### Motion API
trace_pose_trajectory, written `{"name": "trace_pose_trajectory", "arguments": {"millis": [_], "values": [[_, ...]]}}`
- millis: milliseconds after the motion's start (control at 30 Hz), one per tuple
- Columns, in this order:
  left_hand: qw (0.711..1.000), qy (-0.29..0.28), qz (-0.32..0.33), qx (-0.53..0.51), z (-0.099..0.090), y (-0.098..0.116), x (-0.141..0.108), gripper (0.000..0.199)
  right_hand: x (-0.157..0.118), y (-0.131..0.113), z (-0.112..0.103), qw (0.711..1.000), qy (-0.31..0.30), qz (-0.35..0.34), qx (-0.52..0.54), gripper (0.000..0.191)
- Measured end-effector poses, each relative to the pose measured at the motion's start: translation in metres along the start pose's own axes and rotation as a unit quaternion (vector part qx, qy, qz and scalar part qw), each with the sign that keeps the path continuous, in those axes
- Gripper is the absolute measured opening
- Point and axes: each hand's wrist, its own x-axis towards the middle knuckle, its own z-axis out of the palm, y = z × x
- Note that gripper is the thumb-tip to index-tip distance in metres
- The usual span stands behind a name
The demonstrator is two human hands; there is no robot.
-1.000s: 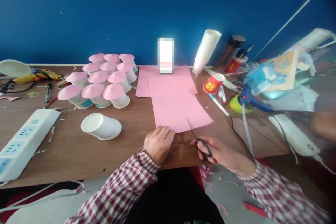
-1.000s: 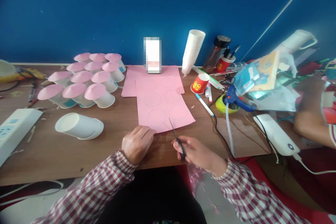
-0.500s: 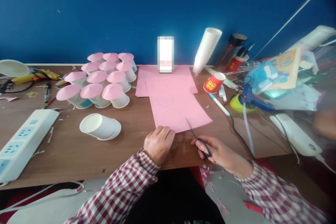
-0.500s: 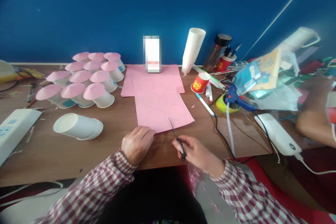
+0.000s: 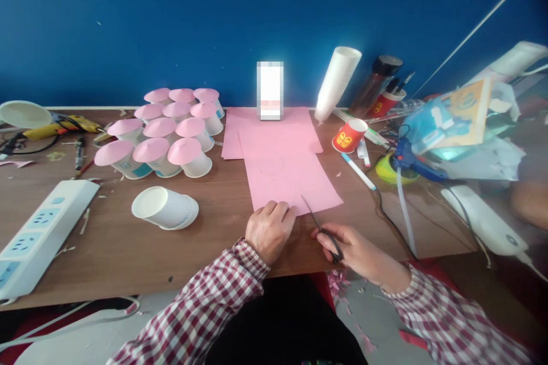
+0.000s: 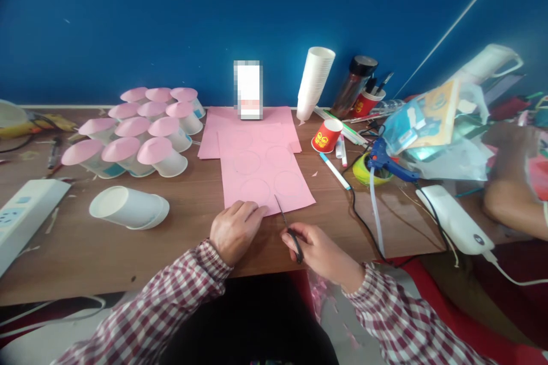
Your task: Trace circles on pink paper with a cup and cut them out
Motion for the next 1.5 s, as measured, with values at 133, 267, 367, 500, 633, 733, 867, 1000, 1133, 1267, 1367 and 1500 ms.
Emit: {"name": "trace_pose_trajectory", "arguments": {"millis": [133,267,367,500,633,733,867,1000,1133,1267,1367,1500], "values": [[1.000,-0.009,0.008,-0.009,0.0020,0.0022,0.0021,0.011,0.0001,-0.0019,0.0010,1.000,0.001,0.000,0.002,0.042],[1.000,-0.009,0.012,-0.011,0.0024,0.0017,0.0003,0.011,0.0004,-0.0044,0.0008,1.000,-0.007,0.006,0.010,0.044],[1.000,0.001,0.017,-0.018,0.0010,0.0013,-0.0012,0.013,0.0006,-0.0052,0.0004,1.000,-0.006,0.003,0.016,0.043],[0.999,0.015,0.028,-0.034,-0.0016,0.0017,-0.0025,0.015,0.0005,-0.0064,0.0002,1.000,-0.001,0.000,0.018,0.043],[0.998,0.026,0.038,-0.041,-0.0026,0.0026,-0.0037,0.017,0.0013,-0.0077,0.0006,1.000,0.004,-0.005,0.013,0.044],[0.998,0.033,0.041,-0.044,-0.0026,0.0031,-0.0040,0.016,0.0026,-0.0072,0.0015,1.000,0.011,-0.005,0.013,0.044],[0.997,0.028,0.047,-0.051,-0.0019,0.0032,-0.0043,0.015,0.0047,-0.0043,0.0024,1.000,0.020,-0.008,0.009,0.044],[0.997,0.026,0.048,-0.052,-0.0010,0.0030,-0.0054,0.015,0.0069,-0.0003,0.0022,0.999,0.024,-0.024,-0.004,0.042],[0.997,0.018,0.046,-0.054,-0.0009,0.0028,-0.0055,0.015,0.0080,0.0013,0.0016,0.999,0.026,-0.039,-0.024,0.039],[0.997,0.018,0.045,-0.056,-0.0003,0.0023,-0.0050,0.014,0.0071,-0.0003,0.0015,0.997,0.044,-0.052,-0.046,0.039],[0.998,0.022,0.041,-0.053,0.0006,0.0024,-0.0051,0.013,0.0063,-0.0023,0.0012,0.996,0.049,-0.054,-0.052,0.039],[0.998,0.030,0.032,-0.047,0.0006,0.0033,-0.0051,0.012,0.0045,-0.0068,-0.0002,0.999,0.030,-0.004,-0.011,0.041]]}}
